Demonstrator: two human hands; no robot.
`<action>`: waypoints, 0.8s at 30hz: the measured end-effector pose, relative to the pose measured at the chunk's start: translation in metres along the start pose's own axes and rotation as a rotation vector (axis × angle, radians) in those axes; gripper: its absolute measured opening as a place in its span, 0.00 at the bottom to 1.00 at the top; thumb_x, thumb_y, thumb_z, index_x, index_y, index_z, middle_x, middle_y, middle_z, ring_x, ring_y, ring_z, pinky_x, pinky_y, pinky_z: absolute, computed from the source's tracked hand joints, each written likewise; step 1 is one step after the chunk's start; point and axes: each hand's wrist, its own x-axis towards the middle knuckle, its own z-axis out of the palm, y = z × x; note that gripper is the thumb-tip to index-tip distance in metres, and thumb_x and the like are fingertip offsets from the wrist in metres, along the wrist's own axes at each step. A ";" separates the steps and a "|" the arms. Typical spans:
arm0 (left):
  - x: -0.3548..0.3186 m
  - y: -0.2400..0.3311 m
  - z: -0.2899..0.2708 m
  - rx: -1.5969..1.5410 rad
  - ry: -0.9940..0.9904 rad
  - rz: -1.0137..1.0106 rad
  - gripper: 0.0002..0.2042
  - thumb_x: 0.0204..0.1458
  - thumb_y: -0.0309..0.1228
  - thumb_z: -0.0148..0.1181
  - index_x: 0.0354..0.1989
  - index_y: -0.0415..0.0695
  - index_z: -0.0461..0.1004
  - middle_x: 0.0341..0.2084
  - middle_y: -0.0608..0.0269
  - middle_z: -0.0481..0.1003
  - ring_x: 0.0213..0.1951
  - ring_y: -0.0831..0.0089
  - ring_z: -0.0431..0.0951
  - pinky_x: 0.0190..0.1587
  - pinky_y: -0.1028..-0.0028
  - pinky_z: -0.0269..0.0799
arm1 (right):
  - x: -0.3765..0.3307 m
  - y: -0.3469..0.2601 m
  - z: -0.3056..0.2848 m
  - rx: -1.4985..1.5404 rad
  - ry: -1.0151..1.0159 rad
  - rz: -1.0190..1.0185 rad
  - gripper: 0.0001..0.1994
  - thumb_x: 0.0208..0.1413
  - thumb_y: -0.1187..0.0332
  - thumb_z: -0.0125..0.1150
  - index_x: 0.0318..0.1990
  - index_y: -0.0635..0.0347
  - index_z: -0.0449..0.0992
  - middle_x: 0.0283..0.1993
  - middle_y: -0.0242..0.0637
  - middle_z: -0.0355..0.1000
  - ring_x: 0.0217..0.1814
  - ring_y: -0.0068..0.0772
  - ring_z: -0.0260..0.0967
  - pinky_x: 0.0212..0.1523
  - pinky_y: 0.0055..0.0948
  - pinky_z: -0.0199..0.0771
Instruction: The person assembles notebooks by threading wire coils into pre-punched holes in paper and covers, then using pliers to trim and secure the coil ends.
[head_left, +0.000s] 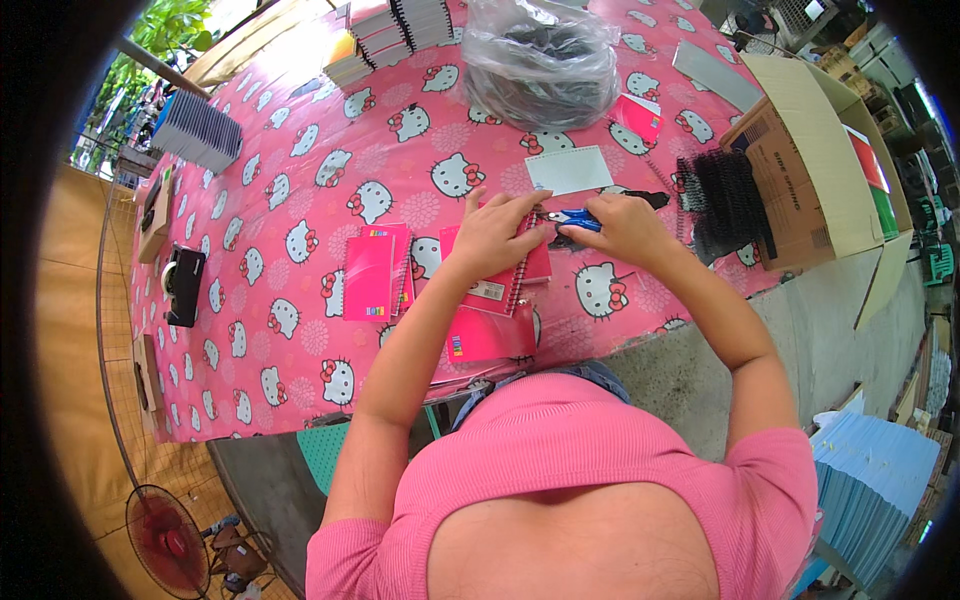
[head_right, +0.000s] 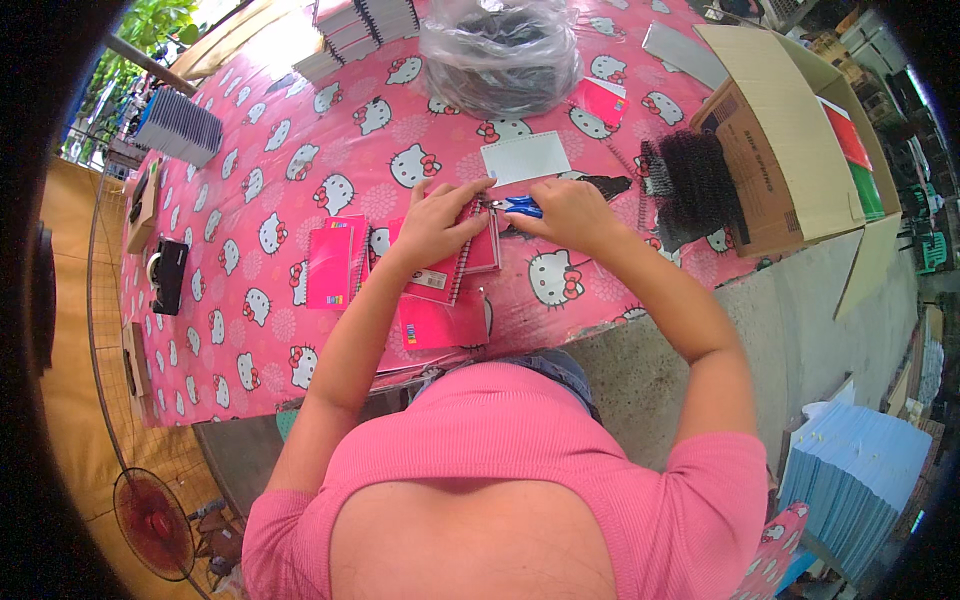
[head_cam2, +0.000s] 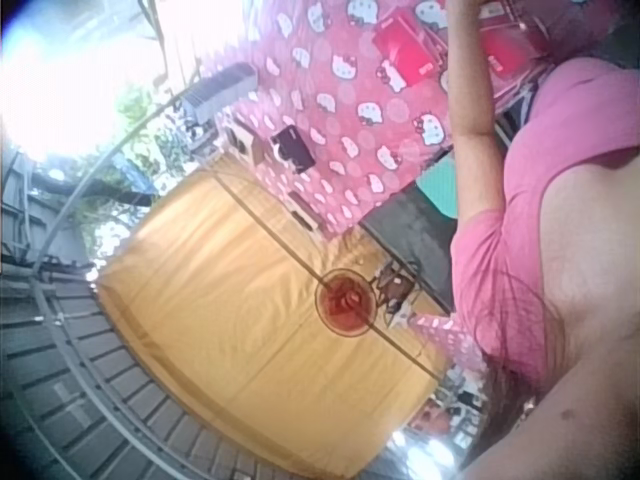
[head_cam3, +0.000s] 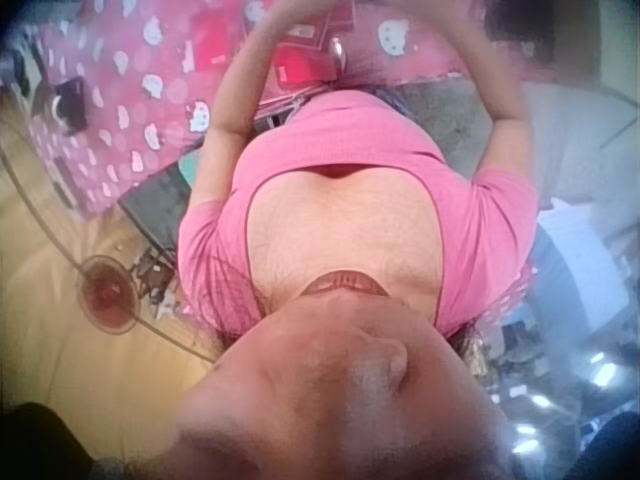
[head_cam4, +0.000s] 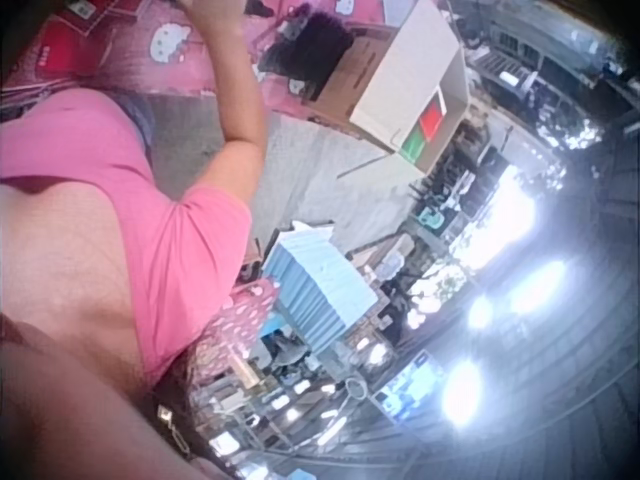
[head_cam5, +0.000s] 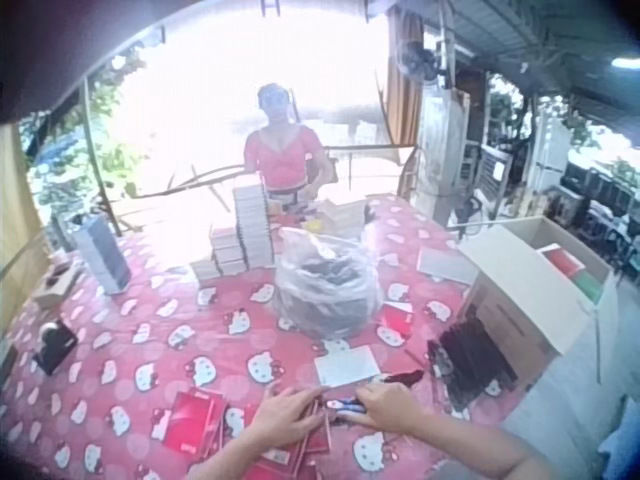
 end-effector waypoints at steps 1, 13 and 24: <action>0.001 -0.001 0.000 -0.032 -0.018 0.000 0.24 0.51 0.43 0.52 0.57 0.53 0.64 0.36 0.63 0.76 0.45 0.66 0.73 0.60 0.52 0.46 | -0.001 0.000 0.000 -0.002 0.002 0.001 0.22 0.45 0.49 0.63 0.31 0.62 0.73 0.30 0.43 0.70 0.33 0.44 0.72 0.32 0.38 0.71; 0.001 -0.004 -0.001 -0.152 0.013 -0.040 0.22 0.50 0.31 0.52 0.57 0.50 0.63 0.39 0.63 0.75 0.47 0.66 0.71 0.61 0.57 0.46 | -0.002 -0.013 -0.022 -0.128 0.373 -0.238 0.19 0.44 0.53 0.64 0.38 0.56 0.72 0.36 0.38 0.67 0.37 0.42 0.67 0.39 0.36 0.63; -0.003 -0.008 0.009 -0.133 0.208 0.040 0.22 0.48 0.30 0.56 0.54 0.47 0.65 0.37 0.60 0.74 0.44 0.64 0.71 0.58 0.61 0.51 | 0.008 -0.010 -0.022 0.551 -0.399 0.411 0.21 0.43 0.55 0.67 0.38 0.63 0.75 0.33 0.40 0.71 0.34 0.40 0.71 0.31 0.32 0.69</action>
